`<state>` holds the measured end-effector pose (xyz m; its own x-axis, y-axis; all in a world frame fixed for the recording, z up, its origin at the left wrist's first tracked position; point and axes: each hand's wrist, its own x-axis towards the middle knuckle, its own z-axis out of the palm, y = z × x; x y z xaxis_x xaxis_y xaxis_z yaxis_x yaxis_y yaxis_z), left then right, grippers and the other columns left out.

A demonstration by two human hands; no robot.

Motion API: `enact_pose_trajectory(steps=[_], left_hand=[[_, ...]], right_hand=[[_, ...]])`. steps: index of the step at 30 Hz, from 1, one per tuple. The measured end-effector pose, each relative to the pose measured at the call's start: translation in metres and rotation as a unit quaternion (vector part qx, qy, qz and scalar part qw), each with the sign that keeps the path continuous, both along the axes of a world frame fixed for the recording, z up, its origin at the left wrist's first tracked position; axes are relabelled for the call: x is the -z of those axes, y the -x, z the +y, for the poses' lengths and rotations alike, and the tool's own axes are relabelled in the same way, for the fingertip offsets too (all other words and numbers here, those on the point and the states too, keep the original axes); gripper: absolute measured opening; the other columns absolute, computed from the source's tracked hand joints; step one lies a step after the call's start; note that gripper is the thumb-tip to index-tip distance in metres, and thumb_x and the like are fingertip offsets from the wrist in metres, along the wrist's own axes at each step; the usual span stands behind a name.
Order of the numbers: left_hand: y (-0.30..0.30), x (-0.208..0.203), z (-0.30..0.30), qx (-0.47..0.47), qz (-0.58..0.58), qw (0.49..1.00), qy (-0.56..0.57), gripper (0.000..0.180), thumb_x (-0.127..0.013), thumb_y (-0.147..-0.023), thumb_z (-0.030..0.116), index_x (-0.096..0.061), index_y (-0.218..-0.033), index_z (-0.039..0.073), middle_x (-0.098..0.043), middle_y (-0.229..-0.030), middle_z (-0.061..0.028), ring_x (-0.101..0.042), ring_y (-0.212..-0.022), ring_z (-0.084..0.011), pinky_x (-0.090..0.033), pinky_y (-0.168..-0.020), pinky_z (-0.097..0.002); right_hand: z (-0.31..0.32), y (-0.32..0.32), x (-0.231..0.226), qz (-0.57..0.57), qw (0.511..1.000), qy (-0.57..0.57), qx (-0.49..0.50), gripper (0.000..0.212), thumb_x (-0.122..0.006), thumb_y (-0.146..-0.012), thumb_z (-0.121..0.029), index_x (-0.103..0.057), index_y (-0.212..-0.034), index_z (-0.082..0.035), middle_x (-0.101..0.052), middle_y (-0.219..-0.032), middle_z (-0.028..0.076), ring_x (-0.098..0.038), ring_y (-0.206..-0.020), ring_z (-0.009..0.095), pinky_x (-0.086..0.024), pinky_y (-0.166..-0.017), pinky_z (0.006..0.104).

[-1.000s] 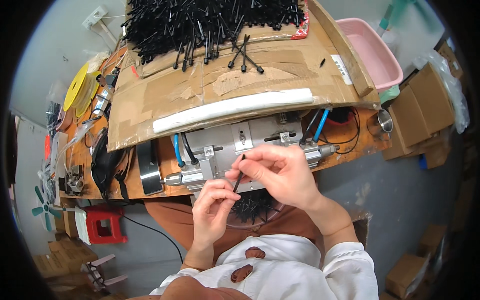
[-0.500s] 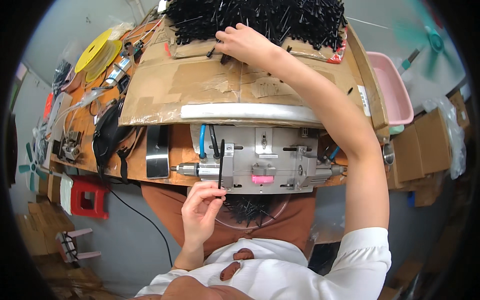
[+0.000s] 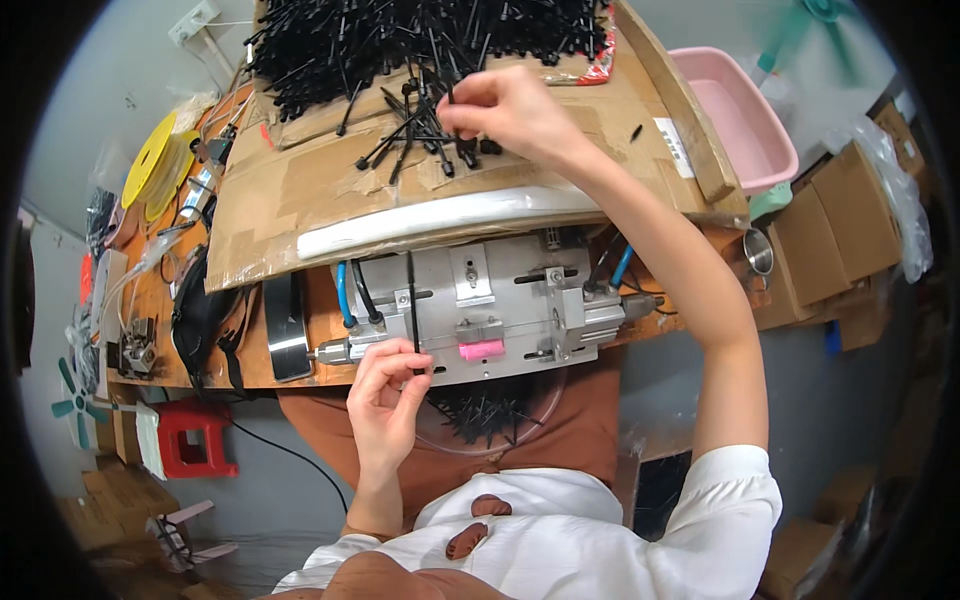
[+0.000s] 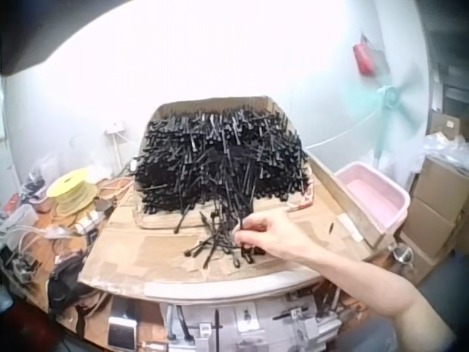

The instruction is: The person picks up black cable ties from a pile on a cardboard box and feeds them one at a time into a mechanical processing machine on a workbench.

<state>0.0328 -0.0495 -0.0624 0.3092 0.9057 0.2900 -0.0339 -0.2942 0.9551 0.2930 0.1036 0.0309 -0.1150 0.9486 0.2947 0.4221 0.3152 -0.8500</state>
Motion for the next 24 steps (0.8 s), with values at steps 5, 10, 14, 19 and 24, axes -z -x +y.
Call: enact_pose_trajectory(steps=[5,10,14,19,24], left_hand=[[-0.004,-0.001,-0.002,-0.044,0.073,0.994,-0.072,0.030,-0.066,-0.077,-0.010,-0.064,-0.105,-0.001,-0.055,-0.100,-0.0089,-0.055,-0.082,-0.0142,-0.047,-0.071,-0.0248],[-0.012,0.006,-0.020,-0.089,0.251,0.938,-0.224,0.072,-0.071,-0.069,-0.009,-0.045,-0.135,-0.001,-0.051,-0.086,-0.0081,-0.048,-0.074,-0.0190,-0.042,-0.067,-0.0271],[-0.028,0.023,-0.039,-0.020,0.365,0.900,-0.239,0.079,-0.071,-0.068,-0.004,-0.037,-0.139,-0.004,-0.052,-0.092,-0.0115,-0.047,-0.084,-0.0277,-0.041,-0.077,-0.0384],[-0.043,0.029,-0.035,-0.020,0.432,0.870,-0.237,0.076,-0.069,-0.071,-0.003,-0.035,-0.140,-0.005,-0.051,-0.095,-0.0113,-0.047,-0.087,-0.0280,-0.041,-0.080,-0.0378],[-0.045,0.026,-0.033,0.004,0.486,0.841,-0.239,0.073,-0.066,-0.075,0.000,-0.035,-0.140,-0.005,-0.050,-0.099,-0.0120,-0.047,-0.090,-0.0278,-0.040,-0.083,-0.0381]], right_hand=[[-0.002,-0.002,0.014,-0.213,0.964,-0.155,0.044,0.018,-0.069,-0.083,-0.016,-0.068,-0.090,0.001,-0.067,-0.080,0.009,-0.062,-0.073,0.017,-0.048,-0.068,0.0292],[-0.018,-0.002,-0.004,0.018,0.992,-0.125,0.032,0.016,-0.060,-0.088,-0.010,-0.063,-0.098,0.002,-0.065,-0.080,0.006,-0.058,-0.069,0.011,-0.046,-0.062,0.0242],[-0.058,0.000,-0.010,0.134,0.987,-0.067,0.061,0.025,-0.049,-0.093,-0.002,-0.053,-0.117,0.003,-0.060,-0.079,0.004,-0.054,-0.072,0.008,-0.044,-0.065,0.0211],[-0.108,0.000,-0.020,0.182,0.978,-0.036,0.097,0.029,-0.055,-0.092,-0.004,-0.052,-0.120,0.003,-0.061,-0.079,0.004,-0.056,-0.071,0.008,-0.044,-0.065,0.0206],[-0.132,-0.009,-0.012,0.242,0.966,-0.030,0.086,0.019,-0.060,-0.088,-0.004,-0.060,-0.105,0.006,-0.065,-0.076,0.009,-0.059,-0.067,0.011,-0.047,-0.064,0.0228]])
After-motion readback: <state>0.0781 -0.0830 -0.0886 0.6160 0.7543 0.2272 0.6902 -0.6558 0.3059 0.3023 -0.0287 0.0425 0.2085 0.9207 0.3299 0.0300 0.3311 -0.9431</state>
